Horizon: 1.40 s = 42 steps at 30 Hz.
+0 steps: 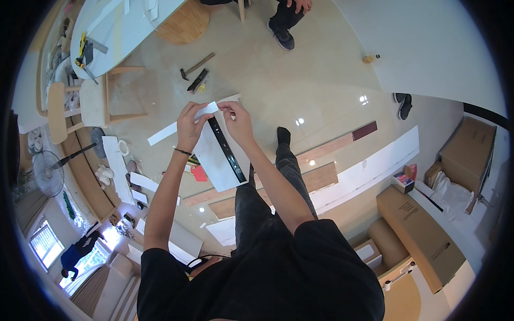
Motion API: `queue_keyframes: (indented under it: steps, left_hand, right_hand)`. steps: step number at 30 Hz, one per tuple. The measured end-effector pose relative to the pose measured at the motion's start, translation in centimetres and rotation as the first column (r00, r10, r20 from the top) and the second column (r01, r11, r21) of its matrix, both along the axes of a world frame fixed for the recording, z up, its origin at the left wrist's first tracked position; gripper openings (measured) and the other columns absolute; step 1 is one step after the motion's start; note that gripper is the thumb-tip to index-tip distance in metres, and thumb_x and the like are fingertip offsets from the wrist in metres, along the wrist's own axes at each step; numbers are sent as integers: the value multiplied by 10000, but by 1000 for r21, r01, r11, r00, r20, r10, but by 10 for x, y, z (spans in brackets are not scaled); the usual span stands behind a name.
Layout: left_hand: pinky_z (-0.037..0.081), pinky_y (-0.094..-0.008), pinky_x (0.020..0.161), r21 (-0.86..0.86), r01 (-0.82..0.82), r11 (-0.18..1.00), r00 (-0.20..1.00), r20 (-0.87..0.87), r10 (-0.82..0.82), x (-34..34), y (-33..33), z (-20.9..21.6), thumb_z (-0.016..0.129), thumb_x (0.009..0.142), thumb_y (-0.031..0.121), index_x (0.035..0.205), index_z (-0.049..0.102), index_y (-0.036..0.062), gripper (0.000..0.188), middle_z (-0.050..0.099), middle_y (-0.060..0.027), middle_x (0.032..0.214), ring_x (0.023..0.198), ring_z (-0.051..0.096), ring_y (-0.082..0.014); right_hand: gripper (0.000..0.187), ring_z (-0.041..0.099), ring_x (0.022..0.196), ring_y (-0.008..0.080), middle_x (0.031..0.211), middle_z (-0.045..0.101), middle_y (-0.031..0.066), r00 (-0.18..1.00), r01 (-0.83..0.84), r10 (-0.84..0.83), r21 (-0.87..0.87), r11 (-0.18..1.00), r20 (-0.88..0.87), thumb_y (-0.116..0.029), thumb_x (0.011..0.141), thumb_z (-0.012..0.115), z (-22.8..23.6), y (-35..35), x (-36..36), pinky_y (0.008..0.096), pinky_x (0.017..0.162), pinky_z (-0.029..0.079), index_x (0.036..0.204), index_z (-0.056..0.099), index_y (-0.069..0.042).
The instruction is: The person assembles a white drawer unit by hand, fitting side panels and a bottom panel into place. They align edges and press components together to form the box structure.
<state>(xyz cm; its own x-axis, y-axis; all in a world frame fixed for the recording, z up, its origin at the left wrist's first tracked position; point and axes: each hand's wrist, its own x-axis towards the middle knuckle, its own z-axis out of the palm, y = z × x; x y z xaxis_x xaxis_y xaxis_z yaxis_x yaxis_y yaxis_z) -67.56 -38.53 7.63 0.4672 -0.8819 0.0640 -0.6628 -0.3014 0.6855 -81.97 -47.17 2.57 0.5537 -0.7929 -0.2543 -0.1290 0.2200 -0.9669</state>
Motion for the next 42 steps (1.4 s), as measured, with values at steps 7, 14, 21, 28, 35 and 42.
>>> queue_keyframes:
  steps: [7,14,21,28,35,42]
  left_hand:
    - [500,-390,762,88,31,996,999,-45,-27,6,1,4,796,814,210,1064,704,43,314,627,-115,941,878,626,-327]
    - [504,-348,814,180,73,981,991,-124,-51,10,-11,20,799,832,201,1080,702,30,317,650,-117,983,908,635,-281]
    - [462,-308,877,266,-70,961,925,-343,162,10,-15,9,775,879,152,1065,702,10,245,666,-71,1010,963,610,-177]
    - [410,-266,883,293,-129,947,911,-342,230,4,-11,5,778,878,113,1043,707,44,193,670,-18,1064,958,583,-130]
    - [523,-297,882,267,-132,955,893,-385,231,1,-13,9,757,885,37,1087,691,11,215,661,-89,1112,1040,630,-161]
    - [546,-272,840,257,-156,954,878,-406,253,-1,-8,10,776,862,29,1085,692,17,238,665,-89,1122,1015,652,-154]
  right_hand:
    - [264,643,1066,175,1194,663,77,988,-36,27,53,998,150,60,959,530,-4,-8,0,307,909,515,1165,676,-18]
    - [234,634,1059,180,1132,671,66,955,-221,130,348,911,266,-97,1053,508,-31,-37,3,319,961,486,1235,644,-42]
    - [186,624,1050,182,1077,697,43,829,-440,326,172,881,453,-156,1023,577,-60,-48,23,330,936,488,1124,704,-65]
    - [248,615,1068,191,1088,689,35,630,-555,475,-71,829,615,-164,880,773,-77,-72,19,346,988,454,1098,713,-63]
    - [328,622,1071,226,1098,698,47,630,-471,455,-156,868,629,-133,789,850,-74,-69,21,363,980,460,1085,720,-74]
    - [326,632,1042,230,1079,704,52,670,-434,415,-129,891,616,-109,774,850,-69,-62,20,366,939,484,1076,730,-81]
